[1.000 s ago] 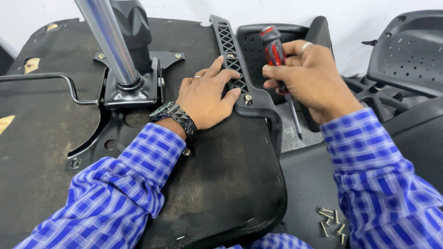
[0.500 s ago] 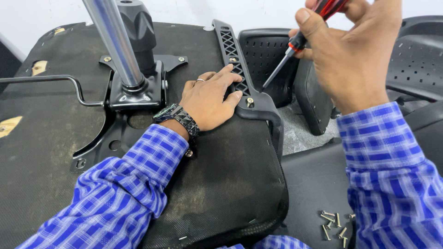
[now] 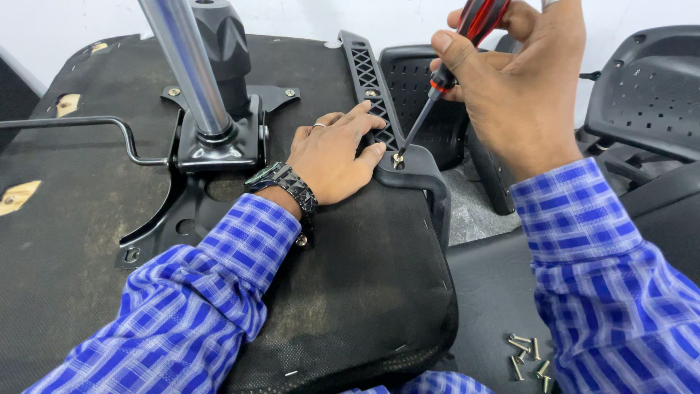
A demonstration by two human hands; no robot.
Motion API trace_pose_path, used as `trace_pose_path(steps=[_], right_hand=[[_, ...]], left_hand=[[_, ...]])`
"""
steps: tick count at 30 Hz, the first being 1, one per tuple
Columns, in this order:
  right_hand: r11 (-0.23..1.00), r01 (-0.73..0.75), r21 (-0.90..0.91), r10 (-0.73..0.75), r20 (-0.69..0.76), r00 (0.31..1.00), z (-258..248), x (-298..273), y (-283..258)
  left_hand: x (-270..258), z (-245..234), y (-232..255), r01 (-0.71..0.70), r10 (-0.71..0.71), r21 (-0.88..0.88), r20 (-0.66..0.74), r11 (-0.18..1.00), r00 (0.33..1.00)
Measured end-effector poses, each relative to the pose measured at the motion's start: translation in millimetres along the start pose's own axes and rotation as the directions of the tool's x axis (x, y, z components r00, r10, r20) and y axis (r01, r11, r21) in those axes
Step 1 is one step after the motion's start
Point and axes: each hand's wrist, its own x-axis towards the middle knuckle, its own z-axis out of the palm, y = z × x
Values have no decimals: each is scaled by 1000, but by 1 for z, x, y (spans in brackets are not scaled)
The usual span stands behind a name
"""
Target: The person attaches a black plastic bracket to the underside of an office chair seat using a screwdriver and screws. They align the bracket, insert screws, and tighten them to secure the part to the seat.
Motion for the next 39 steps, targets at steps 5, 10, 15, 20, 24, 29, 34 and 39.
trace_pose_path(steps=[5, 10, 15, 20, 24, 29, 34, 39], right_hand=[[999, -16, -44, 16, 3, 1000, 1, 1, 0], [983, 92, -156, -82, 71, 994, 4, 6, -4], [989, 93, -117, -87, 62, 994, 7, 7, -7], [942, 209, -262, -197, 70, 978, 6, 11, -5], [935, 152, -320, -158, 7, 987, 7, 12, 0], [875, 358, -325, -358, 62, 932, 1, 8, 9], [841, 365, -399, -379, 47, 924, 0, 11, 11], [983, 121, -135, -117, 34, 993, -6, 12, 2]], left_hand=[[0, 0, 0, 7, -7, -3, 4, 1000, 1000], [0, -1, 0, -3, 3, -4, 4, 1000, 1000], [0, -1, 0, 10, -10, -8, 9, 1000, 1000], [0, 0, 0, 6, -6, -14, 1, 1000, 1000], [0, 1, 0, 5, -5, -16, -5, 1000, 1000], [1, 1, -1, 5, -5, -19, 1, 1000, 1000], [0, 1, -1, 3, -3, -18, -4, 1000, 1000], [1, 1, -2, -1, 1, -17, 0, 1000, 1000]])
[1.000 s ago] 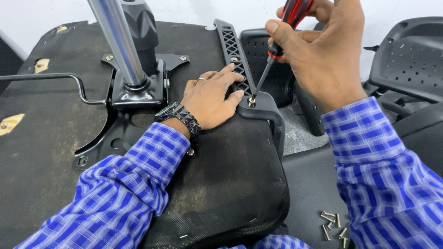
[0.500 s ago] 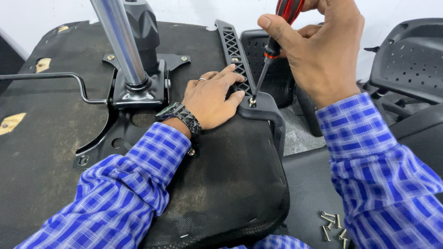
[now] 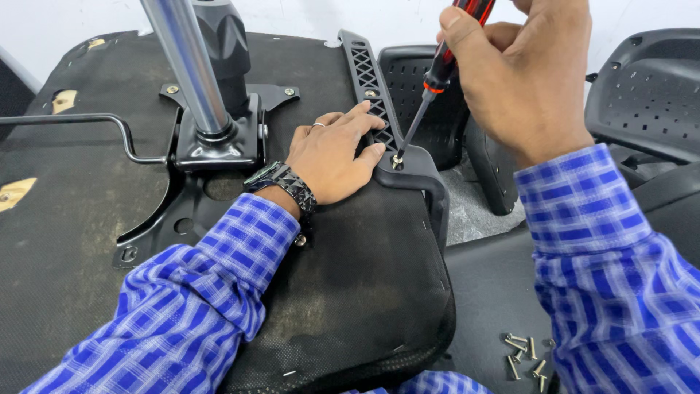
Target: The person attaches a black plastic bracket to the underside of an office chair seat using a screwdriver and screws. They align the bracket, insert screws, and tighten them to secure the part to the seat.
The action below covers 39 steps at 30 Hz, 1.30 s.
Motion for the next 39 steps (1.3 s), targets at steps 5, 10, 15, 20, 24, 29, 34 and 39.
trace_pose_path(steps=[5, 10, 15, 20, 24, 29, 34, 39], right_hand=[[998, 15, -55, -15, 0, 1000, -1, 3, -2], [965, 181, -192, -179, 27, 984, -4, 1, 3], [987, 116, -113, -119, -15, 993, -5, -1, 7], [921, 222, -322, -238, -12, 971, -5, 1, 3], [911, 223, -346, -244, -19, 970, -2, 1, 1], [964, 214, -159, -214, 18, 977, 0, 1, -1], [996, 15, -86, -11, 50, 999, -8, 3, -3], [989, 35, -146, -31, 30, 999, -12, 3, -2]], left_hand=[[-1, 0, 0, -9, 9, -6, -8, 1000, 1000], [-1, -1, 0, -24, 24, 14, 1, 1000, 1000], [-4, -2, -1, -112, 112, -99, -7, 989, 994], [-2, -5, -4, -167, 164, -139, -27, 976, 986], [0, -5, -4, -152, 154, -143, -3, 978, 988], [1, -5, -5, -135, 137, -175, 4, 975, 991], [1, -5, -5, -128, 129, -184, -6, 975, 992], [1, -5, -6, -145, 146, -201, -10, 969, 989]])
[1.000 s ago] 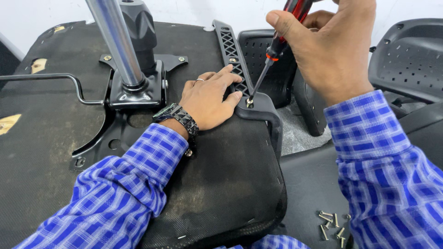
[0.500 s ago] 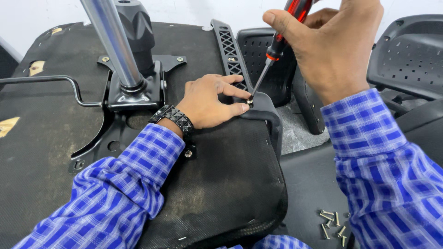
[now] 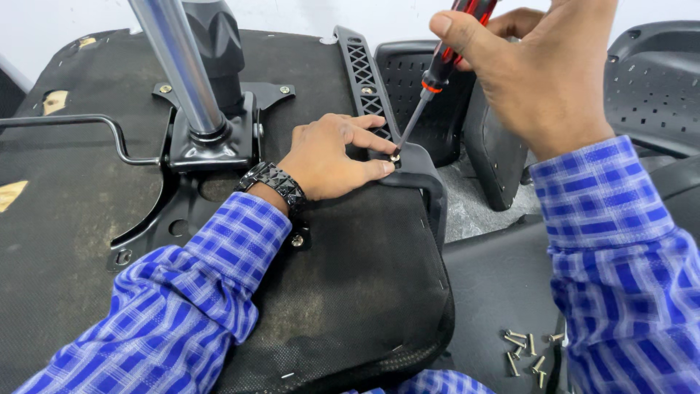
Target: The person attaches a black plastic bracket to the underside of an office chair seat using a screwdriver and screws. They align the bracket, insert screws, and tighten them to secure the part to the seat.
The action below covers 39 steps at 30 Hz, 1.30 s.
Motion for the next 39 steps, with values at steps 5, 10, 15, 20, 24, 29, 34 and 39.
trace_pose_path(steps=[5, 10, 15, 20, 24, 29, 34, 39], right_hand=[[980, 98, 173, -108, 50, 993, 1, 3, 4], [974, 24, 224, -51, 116, 992, -1, 2, 3], [998, -56, -29, 56, -4, 998, -4, 0, 0], [971, 87, 222, -95, 26, 995, -2, 2, -3], [927, -10, 375, -13, 60, 998, 3, 4, -9], [991, 132, -36, -132, -2, 991, 5, 9, -16], [984, 7, 178, -9, 9, 1000, 2, 8, -18], [963, -31, 269, 15, 60, 998, 3, 8, -23]], left_hand=[[-1, -1, 1, 3, -3, -2, 2, 1000, 1000], [0, 0, 0, -14, 14, 28, 0, 999, 1000], [-2, 0, 1, 12, -12, -8, -14, 1000, 1000], [-2, -1, 2, 28, -28, 5, -15, 1000, 999], [-2, -1, 3, 38, -38, -7, -19, 999, 999], [-4, -1, 2, 11, -10, 6, -19, 1000, 1000], [-3, -2, 0, -4, 4, 19, -10, 1000, 1000], [-4, -3, 0, -20, 20, -8, -25, 1000, 999]])
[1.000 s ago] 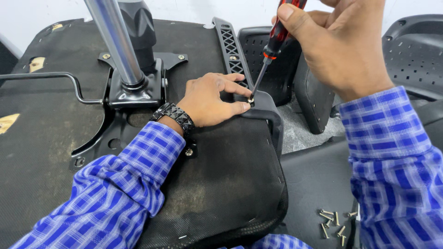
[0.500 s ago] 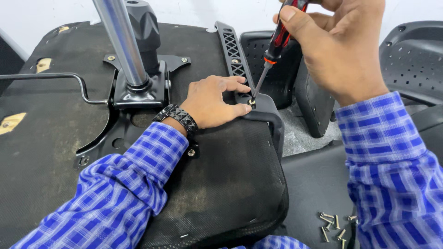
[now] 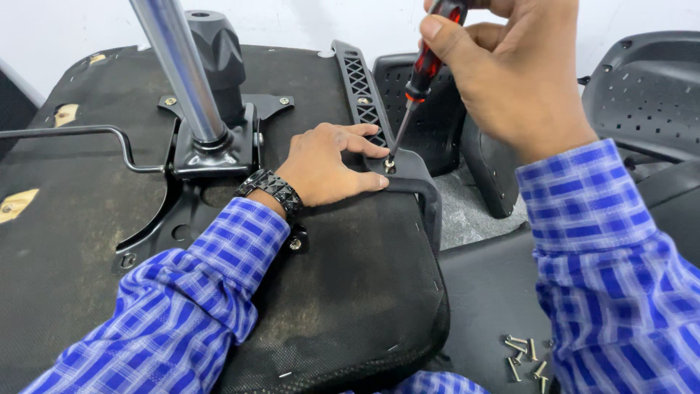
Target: The person attaches a black plastic bracket to the underside of an office chair seat using a screwdriver and screws. They align the bracket, insert screws, and tighten them to secure the part to the seat.
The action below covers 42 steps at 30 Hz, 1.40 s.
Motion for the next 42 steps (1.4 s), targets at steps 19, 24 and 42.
trace_pose_path(steps=[19, 24, 42], right_hand=[[996, 44, -82, -56, -150, 987, -7, -15, 6], [993, 84, -88, -96, -139, 986, -4, -14, 5], [997, 49, -66, -57, -127, 990, 5, -8, -1]], left_hand=[[0, -2, 9, 91, -90, -24, 23, 996, 996], [0, -3, 9, 85, -84, -49, 19, 995, 996], [1, -4, 14, 140, -138, -48, 38, 989, 990]])
